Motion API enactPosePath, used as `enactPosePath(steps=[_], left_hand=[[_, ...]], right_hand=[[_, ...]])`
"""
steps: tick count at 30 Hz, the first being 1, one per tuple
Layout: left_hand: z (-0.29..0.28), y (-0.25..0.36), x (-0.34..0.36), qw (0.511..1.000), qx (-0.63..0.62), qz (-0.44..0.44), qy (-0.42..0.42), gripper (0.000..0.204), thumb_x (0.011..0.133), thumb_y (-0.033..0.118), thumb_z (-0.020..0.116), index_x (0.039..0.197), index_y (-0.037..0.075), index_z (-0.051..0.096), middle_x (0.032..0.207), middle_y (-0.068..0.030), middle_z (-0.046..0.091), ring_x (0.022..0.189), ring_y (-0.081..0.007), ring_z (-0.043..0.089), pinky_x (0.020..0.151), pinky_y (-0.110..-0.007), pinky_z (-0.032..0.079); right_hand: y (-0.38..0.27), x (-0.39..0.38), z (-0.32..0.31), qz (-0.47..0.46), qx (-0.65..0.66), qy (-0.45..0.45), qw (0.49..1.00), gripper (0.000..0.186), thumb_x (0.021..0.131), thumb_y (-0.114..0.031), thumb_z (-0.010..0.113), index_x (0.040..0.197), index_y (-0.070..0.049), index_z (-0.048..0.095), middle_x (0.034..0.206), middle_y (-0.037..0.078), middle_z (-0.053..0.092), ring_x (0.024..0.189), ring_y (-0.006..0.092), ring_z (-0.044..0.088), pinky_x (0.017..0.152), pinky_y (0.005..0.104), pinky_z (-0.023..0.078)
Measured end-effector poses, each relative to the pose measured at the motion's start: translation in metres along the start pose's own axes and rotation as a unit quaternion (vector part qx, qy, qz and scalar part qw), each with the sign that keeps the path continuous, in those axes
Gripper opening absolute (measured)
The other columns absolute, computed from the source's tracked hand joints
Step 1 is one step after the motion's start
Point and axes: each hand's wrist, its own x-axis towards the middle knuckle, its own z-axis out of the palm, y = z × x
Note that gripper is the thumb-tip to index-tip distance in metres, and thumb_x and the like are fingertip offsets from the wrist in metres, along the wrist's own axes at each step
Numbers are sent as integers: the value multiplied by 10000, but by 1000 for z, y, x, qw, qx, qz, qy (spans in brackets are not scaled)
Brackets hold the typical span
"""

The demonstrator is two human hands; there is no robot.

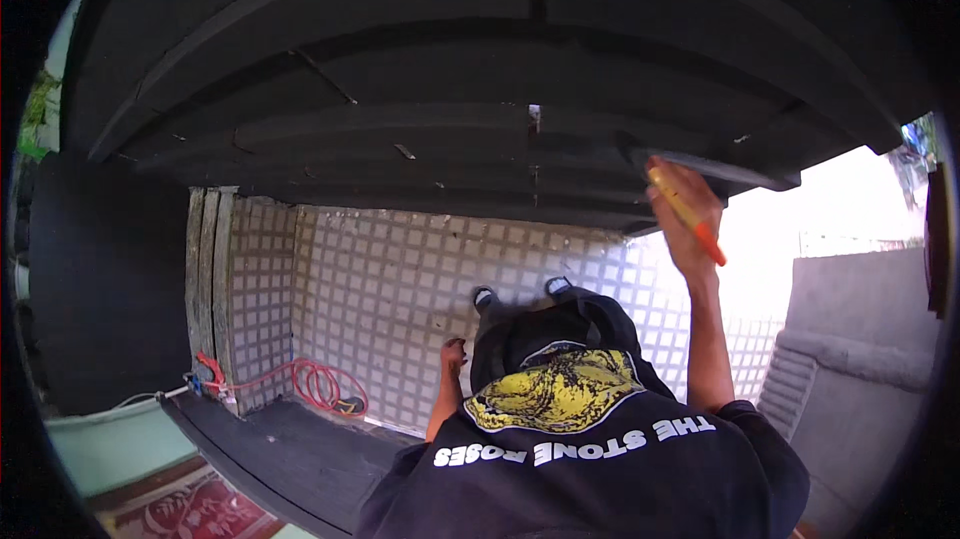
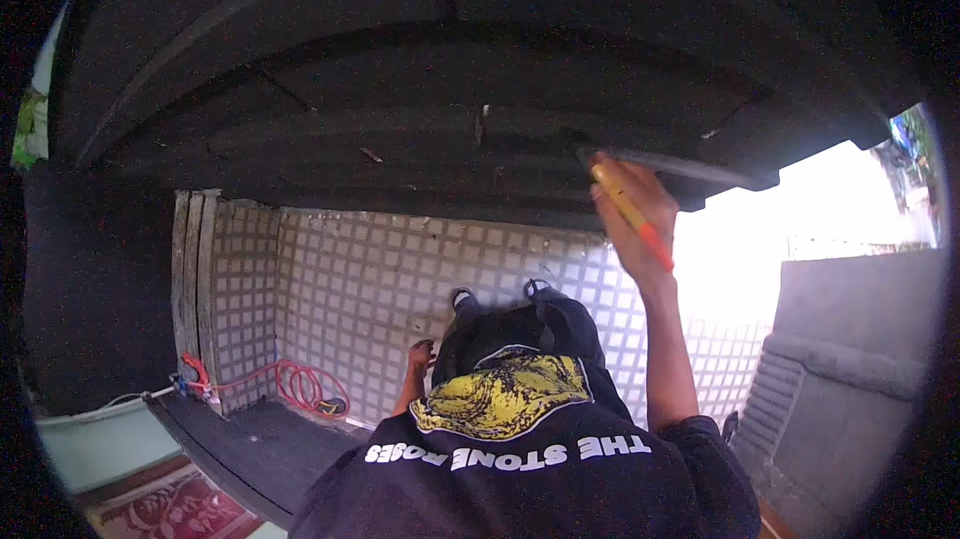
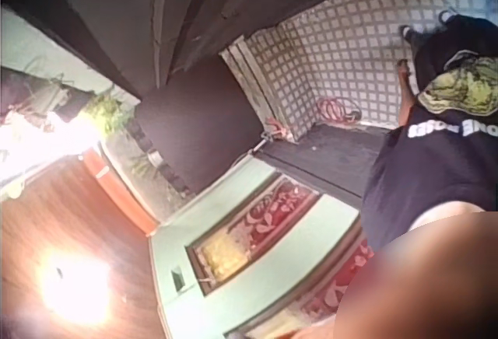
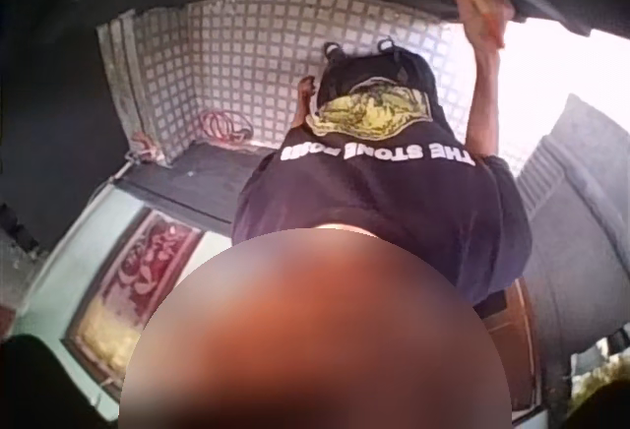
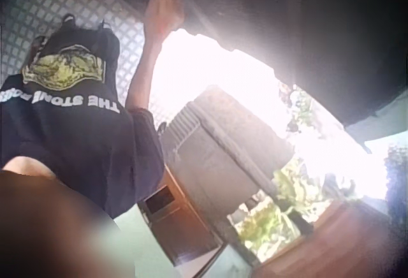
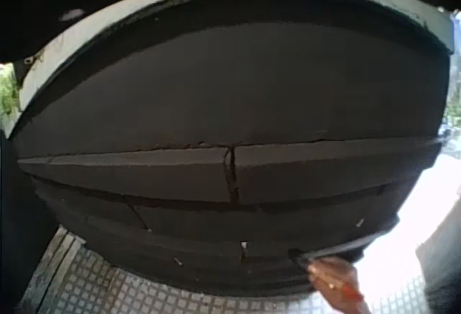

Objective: Painting the underside of a roof or ceiling structure with black paint using a brush.

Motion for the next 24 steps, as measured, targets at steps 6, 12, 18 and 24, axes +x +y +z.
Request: enactPosePath(steps=[6, 12, 18, 24], left_hand=[[-24, 32, 31, 997, 25, 79, 8, 284, 874, 246, 640, 1100, 93, 718, 709, 1, 583, 623, -138, 548, 538, -343, 489], [-72, 12, 65, 994, 80, 80, 9, 317, 874, 253, 637, 1133, 89, 717, 708, -17, 582, 618, -157, 550, 544, -362, 515], [-89, 29, 68, 979, 170, 110, 13, 330, 873, 271, 626, 1124, 81, 721, 863, -84, 644, 771, -224, 612, 643, -419, 566], [-120, 22, 121, 932, 275, 234, -33, 324, 869, 265, 620, 1104, 75, 737, 856, -89, 678, 742, -242, 652, 619, -409, 571]], right_hand=[[27, -58, 37, 42, 20, 89, 995, 312, 894, -62, 694, 1193, 24, 692, 1000, 157, 720, 913, 281, 695, 827, 361, 538], [48, -105, 144, -12, 1, 237, 972, 379, 847, 22, 682, 1225, 48, 676, 1118, 199, 678, 959, 301, 685, 850, 353, 553], [52, -98, 224, -23, 74, 220, 972, 364, 868, 31, 674, 1230, 67, 659, 1108, 199, 673, 973, 289, 695, 845, 340, 558], [51, -108, 245, -8, 109, 167, 980, 355, 872, 18, 676, 1225, 46, 667, 1061, 174, 683, 928, 283, 694, 793, 346, 560]])
